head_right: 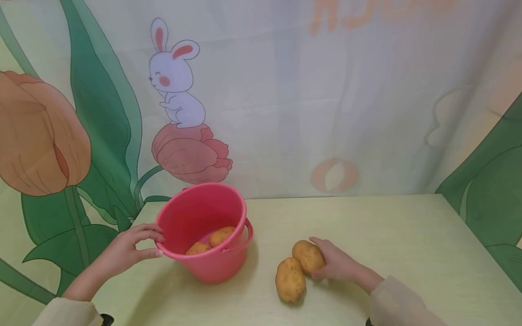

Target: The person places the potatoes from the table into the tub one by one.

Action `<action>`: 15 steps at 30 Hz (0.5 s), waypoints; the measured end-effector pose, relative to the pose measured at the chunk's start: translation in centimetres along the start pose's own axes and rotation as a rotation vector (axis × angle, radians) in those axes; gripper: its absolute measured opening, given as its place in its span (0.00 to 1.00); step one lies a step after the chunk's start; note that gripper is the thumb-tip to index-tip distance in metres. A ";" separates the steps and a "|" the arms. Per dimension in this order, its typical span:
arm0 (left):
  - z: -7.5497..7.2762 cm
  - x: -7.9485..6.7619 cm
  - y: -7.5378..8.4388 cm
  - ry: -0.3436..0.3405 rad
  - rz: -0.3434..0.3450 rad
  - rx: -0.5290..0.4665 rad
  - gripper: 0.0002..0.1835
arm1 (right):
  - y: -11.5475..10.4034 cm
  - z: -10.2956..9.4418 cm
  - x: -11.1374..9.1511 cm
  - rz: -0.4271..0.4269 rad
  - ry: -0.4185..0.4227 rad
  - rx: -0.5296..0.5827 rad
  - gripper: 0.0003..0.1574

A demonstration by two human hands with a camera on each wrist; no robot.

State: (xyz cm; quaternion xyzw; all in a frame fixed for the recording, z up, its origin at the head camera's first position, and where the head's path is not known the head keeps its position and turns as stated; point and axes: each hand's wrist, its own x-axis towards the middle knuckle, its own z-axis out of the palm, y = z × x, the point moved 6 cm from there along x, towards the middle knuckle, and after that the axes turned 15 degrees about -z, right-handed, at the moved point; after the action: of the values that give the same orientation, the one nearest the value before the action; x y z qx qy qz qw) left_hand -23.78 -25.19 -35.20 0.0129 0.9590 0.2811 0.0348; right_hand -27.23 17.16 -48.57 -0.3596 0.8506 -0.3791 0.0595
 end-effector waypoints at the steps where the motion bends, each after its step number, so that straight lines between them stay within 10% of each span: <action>1: 0.0 0.0 0.0 0.001 0.000 0.000 0.18 | 0.0 0.1 0.0 0.006 0.006 0.000 0.59; 15: 0.0 -0.1 0.0 0.004 0.004 -0.012 0.17 | -0.3 0.0 0.0 0.009 0.055 -0.105 0.51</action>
State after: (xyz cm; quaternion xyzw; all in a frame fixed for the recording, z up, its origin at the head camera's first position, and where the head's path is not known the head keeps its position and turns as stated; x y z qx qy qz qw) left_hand -23.69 -25.22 -35.18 0.0143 0.9573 0.2870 0.0322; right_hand -27.06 17.05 -48.39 -0.3477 0.8723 -0.3434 0.0191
